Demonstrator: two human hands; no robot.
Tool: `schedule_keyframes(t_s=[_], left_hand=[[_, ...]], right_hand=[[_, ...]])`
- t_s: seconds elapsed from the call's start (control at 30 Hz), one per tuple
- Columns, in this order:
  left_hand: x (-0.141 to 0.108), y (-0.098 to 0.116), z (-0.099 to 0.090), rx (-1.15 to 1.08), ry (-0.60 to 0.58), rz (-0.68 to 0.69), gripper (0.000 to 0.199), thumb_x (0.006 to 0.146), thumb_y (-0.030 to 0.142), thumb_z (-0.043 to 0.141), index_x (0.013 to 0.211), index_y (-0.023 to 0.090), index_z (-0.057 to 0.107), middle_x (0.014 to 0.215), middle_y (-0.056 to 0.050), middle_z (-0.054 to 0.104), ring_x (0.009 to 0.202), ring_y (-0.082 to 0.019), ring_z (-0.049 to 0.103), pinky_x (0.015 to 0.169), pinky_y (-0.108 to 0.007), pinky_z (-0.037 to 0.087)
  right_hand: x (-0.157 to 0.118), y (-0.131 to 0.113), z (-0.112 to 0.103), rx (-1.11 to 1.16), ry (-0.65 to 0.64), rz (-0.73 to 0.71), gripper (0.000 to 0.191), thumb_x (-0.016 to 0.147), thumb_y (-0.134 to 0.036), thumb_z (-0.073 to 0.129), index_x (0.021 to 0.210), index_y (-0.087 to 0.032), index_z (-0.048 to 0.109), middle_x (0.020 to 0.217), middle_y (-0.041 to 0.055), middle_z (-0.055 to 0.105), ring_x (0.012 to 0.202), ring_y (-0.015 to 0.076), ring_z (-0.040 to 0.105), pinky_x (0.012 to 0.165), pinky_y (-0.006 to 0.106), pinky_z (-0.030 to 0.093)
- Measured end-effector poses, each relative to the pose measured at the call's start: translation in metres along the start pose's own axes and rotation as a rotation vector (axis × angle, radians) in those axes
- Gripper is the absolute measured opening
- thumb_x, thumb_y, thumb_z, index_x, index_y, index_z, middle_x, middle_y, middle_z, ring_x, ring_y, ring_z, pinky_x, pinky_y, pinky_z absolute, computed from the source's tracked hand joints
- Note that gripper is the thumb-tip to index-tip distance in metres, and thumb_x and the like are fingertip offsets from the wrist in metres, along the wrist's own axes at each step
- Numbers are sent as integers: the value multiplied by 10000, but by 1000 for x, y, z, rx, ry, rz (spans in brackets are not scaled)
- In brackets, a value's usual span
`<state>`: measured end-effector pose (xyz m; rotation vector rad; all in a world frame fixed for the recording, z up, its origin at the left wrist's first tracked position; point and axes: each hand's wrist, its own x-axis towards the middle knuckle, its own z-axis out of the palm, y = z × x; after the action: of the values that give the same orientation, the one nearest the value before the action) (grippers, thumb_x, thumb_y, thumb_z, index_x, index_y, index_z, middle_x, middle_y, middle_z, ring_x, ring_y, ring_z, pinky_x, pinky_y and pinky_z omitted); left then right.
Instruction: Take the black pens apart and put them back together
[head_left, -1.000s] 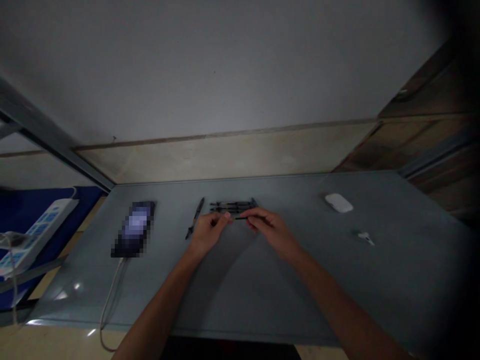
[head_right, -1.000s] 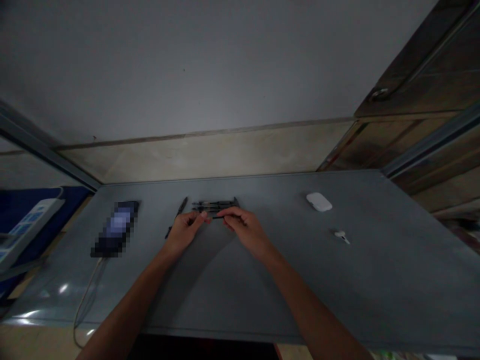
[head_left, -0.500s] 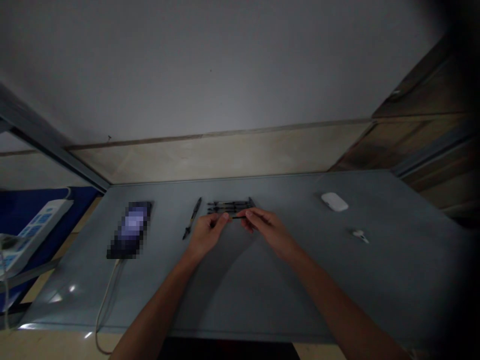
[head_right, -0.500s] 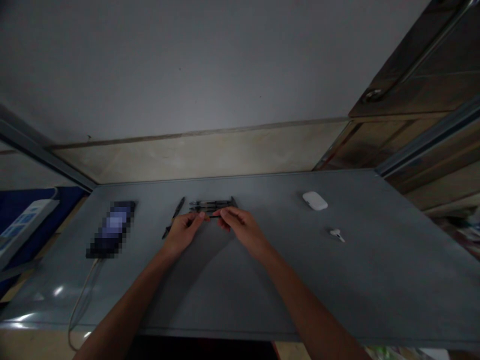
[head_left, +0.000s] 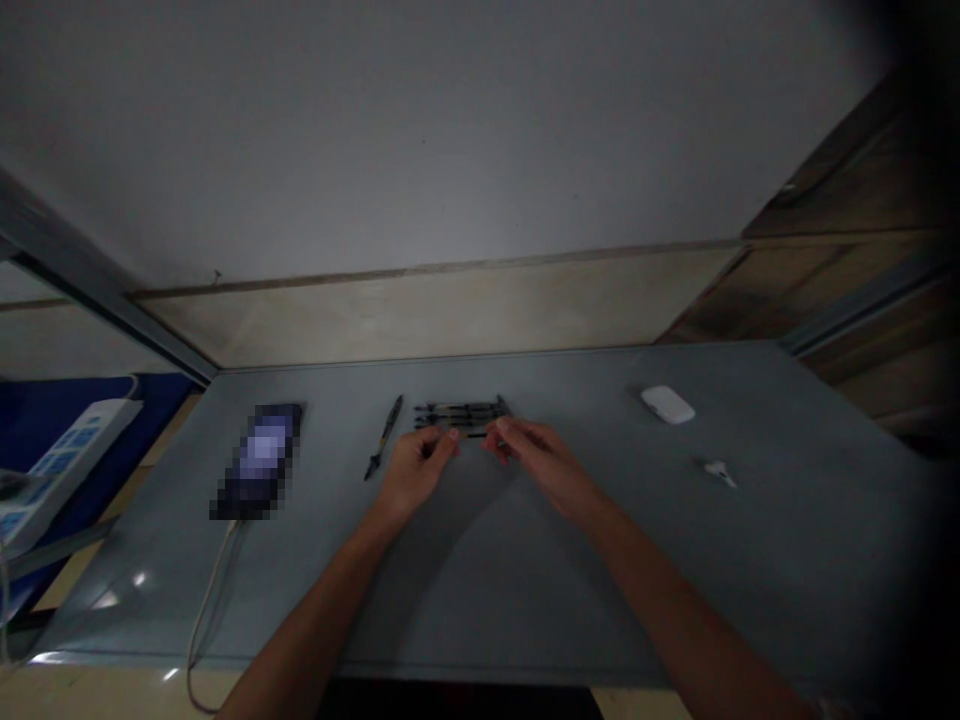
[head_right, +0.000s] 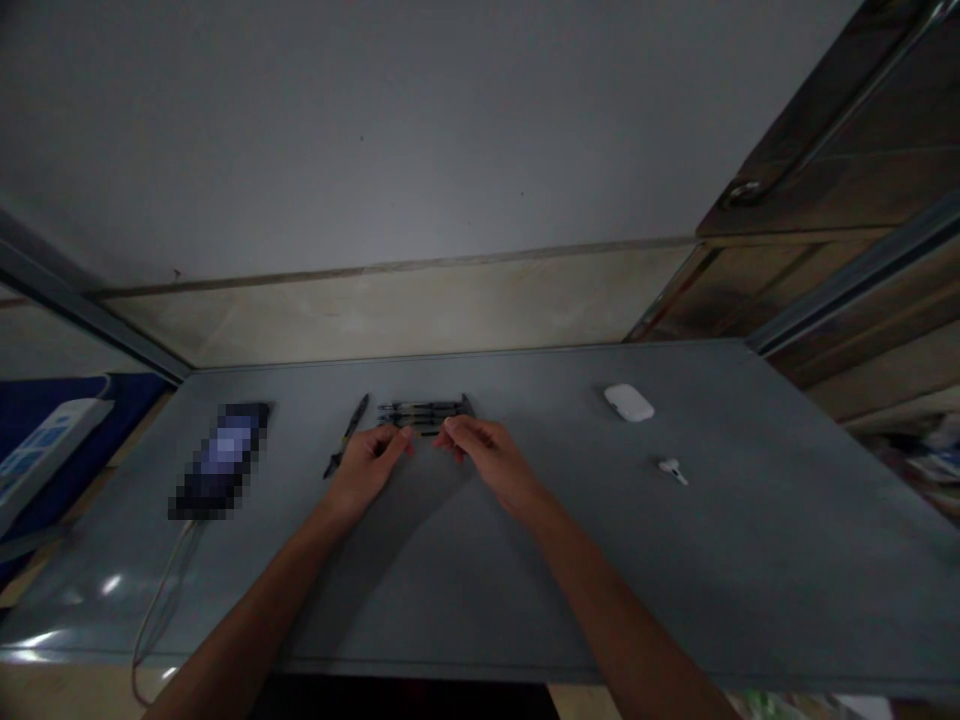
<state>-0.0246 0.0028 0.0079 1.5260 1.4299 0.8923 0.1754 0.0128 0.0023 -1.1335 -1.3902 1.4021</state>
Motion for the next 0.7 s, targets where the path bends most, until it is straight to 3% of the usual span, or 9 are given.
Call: schedule_keyframes(t_s=[0.13,0.3,0.5,0.7], left_hand=[[1,-3,0,-63,-39,8,350,859,481,580,808,149,681,658,6,554,610,-131,480,572,-254,352],[1,-3,-1,-38,-58,-41,389,831,512,618,909,140,696,562,52,434,522,-113,377,511,-248,269],[2,-6,-1,-14,-27,-34,479,905,561,499,762,148,696,574,24,465,547,-121,408,527,-257,265],[5,-11,1,-75,-22,-32,428,869,527,551,666,160,638,575,24,477,558,-119,422,549,-257,294]], right_hand=[[-1,-4,0,49,-26,36,418,901,-579,581,909,-199,755,829,69,657,751,182,581,641,292,438],[3,-5,-2,138,-64,64,484,900,-615,565,939,-176,764,699,36,592,633,150,524,588,289,404],[3,-3,-4,168,-11,76,489,861,-622,626,786,-162,775,740,71,661,678,161,558,630,300,411],[4,-1,-6,137,-25,65,496,858,-635,623,756,-175,779,753,77,678,676,159,555,607,291,397]])
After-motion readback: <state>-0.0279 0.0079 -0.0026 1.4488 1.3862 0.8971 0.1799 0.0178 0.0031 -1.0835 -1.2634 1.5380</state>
